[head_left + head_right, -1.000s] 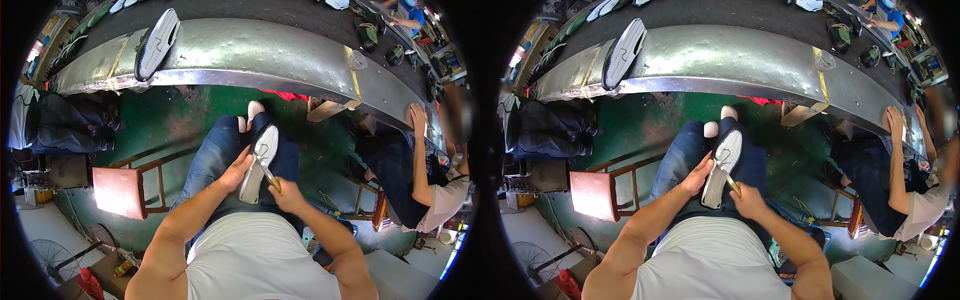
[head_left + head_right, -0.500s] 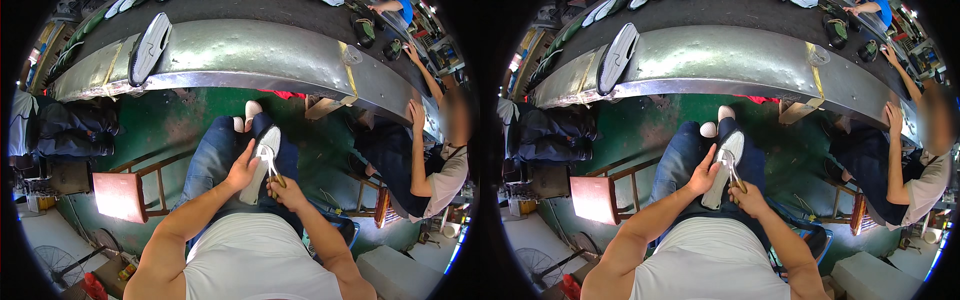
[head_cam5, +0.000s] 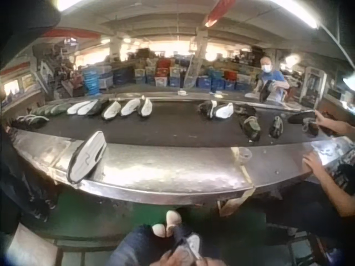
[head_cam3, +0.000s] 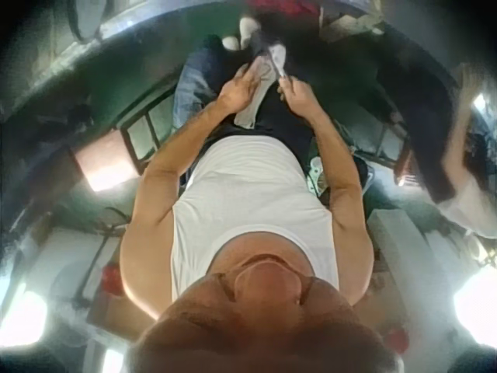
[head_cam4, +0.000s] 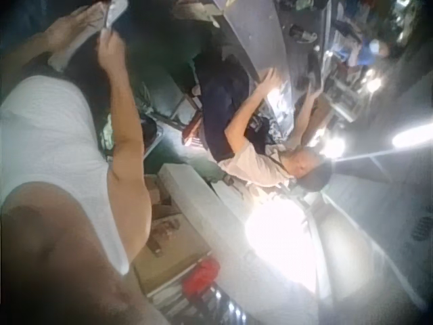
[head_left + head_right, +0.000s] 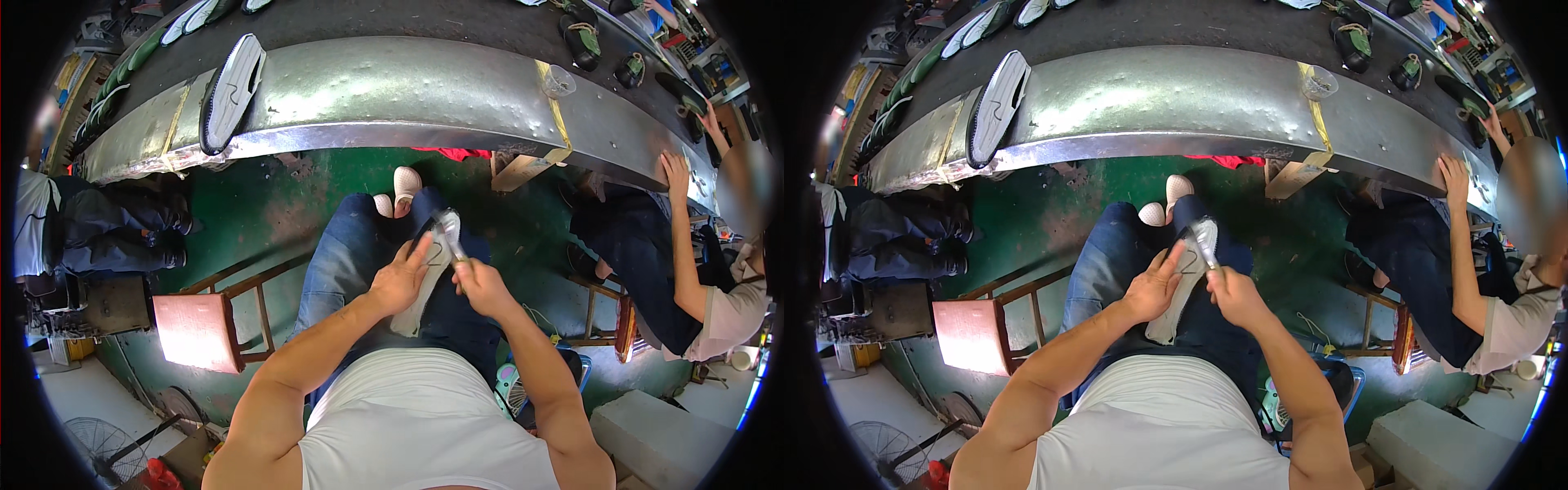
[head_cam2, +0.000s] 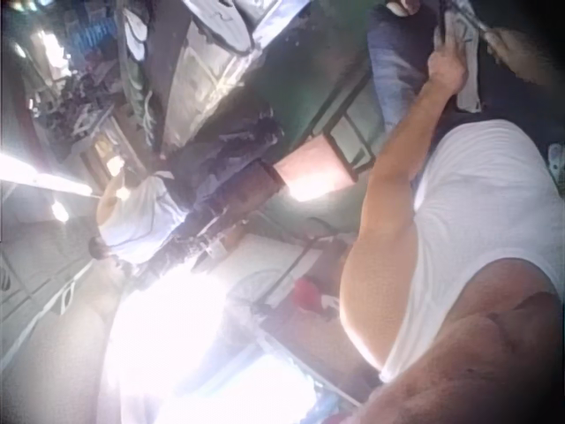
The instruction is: Remove excess material and refine the edges of shoe soles using hand tools on a production line.
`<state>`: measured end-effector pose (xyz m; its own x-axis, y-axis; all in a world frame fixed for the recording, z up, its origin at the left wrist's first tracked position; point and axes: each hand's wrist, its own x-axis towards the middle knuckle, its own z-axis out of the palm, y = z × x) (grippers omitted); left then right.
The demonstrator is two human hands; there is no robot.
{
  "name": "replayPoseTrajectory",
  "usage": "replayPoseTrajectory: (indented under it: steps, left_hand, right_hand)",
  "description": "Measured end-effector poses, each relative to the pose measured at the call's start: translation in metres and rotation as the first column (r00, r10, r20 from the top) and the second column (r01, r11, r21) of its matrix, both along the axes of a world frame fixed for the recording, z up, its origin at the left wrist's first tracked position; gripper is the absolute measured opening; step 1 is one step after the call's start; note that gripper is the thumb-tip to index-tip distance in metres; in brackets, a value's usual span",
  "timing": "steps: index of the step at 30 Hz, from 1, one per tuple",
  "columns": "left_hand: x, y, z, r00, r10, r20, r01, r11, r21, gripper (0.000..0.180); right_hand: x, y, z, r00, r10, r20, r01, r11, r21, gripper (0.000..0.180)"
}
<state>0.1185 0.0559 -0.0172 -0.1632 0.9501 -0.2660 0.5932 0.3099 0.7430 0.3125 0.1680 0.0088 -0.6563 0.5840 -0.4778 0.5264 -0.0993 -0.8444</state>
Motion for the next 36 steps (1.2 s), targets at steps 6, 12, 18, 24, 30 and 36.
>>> replayPoseTrajectory:
  steps: [6, 12, 18, 24, 30, 36]
  left_hand:
    - [-0.012, 0.003, -0.002, 0.962, 0.155, 0.224, -0.088, 0.955, -0.284, 0.081]
    - [-0.044, 0.004, -0.007, 0.803, 0.215, 0.556, -0.018, 0.941, -0.337, 0.081]
    - [-0.041, 0.018, 0.014, 0.751, 0.262, 0.606, 0.03, 0.903, -0.428, 0.063]
    - [-0.038, 0.004, -0.028, 0.715, 0.22, 0.663, -0.069, 0.967, -0.246, 0.062]
    - [-0.003, -0.038, -0.028, 0.789, 0.155, 0.595, -0.068, 0.984, -0.167, 0.08]
    - [0.003, -0.062, -0.033, 0.792, 0.139, 0.594, -0.029, 0.981, -0.19, 0.087]
  right_hand:
    - [-0.005, -0.008, 0.012, 0.979, 0.201, -0.018, -0.179, 0.909, 0.376, 0.033]
    - [0.026, -0.02, 0.04, 0.948, 0.297, 0.118, -0.302, 0.953, 0.035, 0.028]
    - [0.034, -0.047, 0.03, 0.821, 0.53, 0.213, -0.546, 0.619, 0.564, 0.037]
    - [0.028, -0.053, 0.022, 0.833, 0.478, 0.28, -0.554, 0.709, 0.437, 0.034]
    - [0.053, -0.051, 0.021, 0.808, 0.522, 0.275, -0.559, 0.826, 0.073, 0.027]
    - [0.053, -0.011, 0.046, 0.8, 0.57, 0.188, -0.476, 0.794, -0.379, 0.029]
